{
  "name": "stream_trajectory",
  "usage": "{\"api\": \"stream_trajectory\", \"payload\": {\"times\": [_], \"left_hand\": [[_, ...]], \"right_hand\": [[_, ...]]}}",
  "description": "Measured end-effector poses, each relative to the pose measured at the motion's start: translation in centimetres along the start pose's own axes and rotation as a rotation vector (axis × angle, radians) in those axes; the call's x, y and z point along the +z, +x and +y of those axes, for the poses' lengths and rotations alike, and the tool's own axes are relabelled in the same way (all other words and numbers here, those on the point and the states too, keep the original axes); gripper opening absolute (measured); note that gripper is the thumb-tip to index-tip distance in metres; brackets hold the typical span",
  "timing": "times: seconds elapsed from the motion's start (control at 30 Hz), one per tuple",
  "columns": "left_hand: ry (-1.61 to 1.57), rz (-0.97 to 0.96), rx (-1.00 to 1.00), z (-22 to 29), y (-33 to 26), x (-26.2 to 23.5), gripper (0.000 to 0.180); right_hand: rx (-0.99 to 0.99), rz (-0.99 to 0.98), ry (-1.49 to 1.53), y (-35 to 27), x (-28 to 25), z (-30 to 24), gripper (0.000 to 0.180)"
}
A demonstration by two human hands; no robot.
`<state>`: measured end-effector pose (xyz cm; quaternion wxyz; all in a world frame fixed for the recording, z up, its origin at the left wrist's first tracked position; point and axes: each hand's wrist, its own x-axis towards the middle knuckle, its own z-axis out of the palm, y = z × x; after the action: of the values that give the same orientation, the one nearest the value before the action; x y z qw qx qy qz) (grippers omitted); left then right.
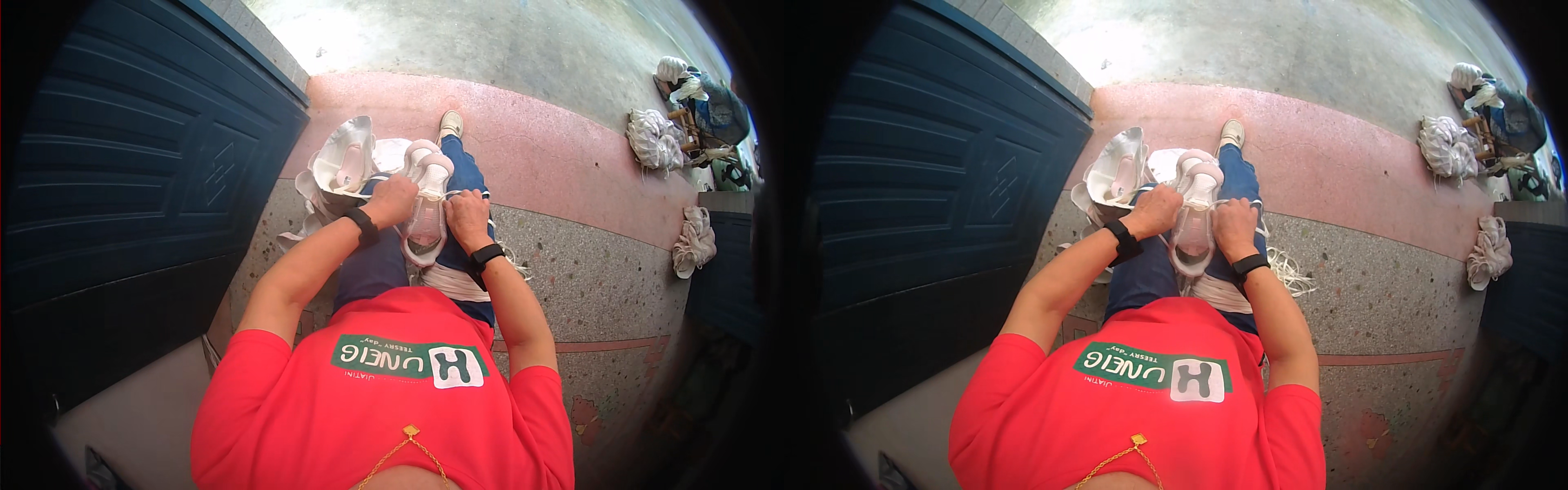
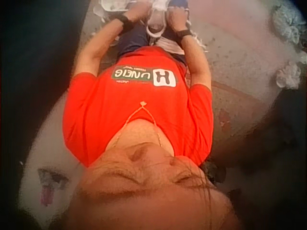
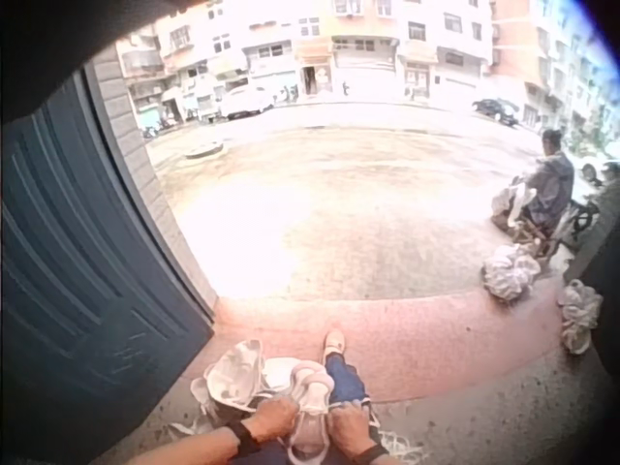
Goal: Lacing white shoes while sitting in a workshop area.
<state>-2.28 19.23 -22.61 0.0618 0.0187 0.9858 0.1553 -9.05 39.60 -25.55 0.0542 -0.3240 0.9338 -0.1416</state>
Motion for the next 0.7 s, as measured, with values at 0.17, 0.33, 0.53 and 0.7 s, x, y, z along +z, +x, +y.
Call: {"api": "stream_trajectory", "payload": {"times": [0.17,0.33,0.53,0.7], "left_hand": [[0.048,0.088,-0.078,1.2,0.6,0.4,0.016],[0.169,0.128,-0.052,3.3,-2.0,-0.4,0.016],[0.067,0.026,-0.118,2.6,-1.7,-0.8,0.014],[0.055,0.189,0.144,3.3,0.6,-0.4,0.009]], "right_hand": [[-0.038,-0.010,-0.007,-0.6,-0.4,-0.7,0.032],[-0.127,-0.088,-0.016,-1.0,-1.3,-0.4,0.031],[-0.175,-0.142,0.079,-0.2,-0.8,1.0,0.022],[-0.196,0.016,0.180,-0.9,-0.8,1.1,0.015]]}}
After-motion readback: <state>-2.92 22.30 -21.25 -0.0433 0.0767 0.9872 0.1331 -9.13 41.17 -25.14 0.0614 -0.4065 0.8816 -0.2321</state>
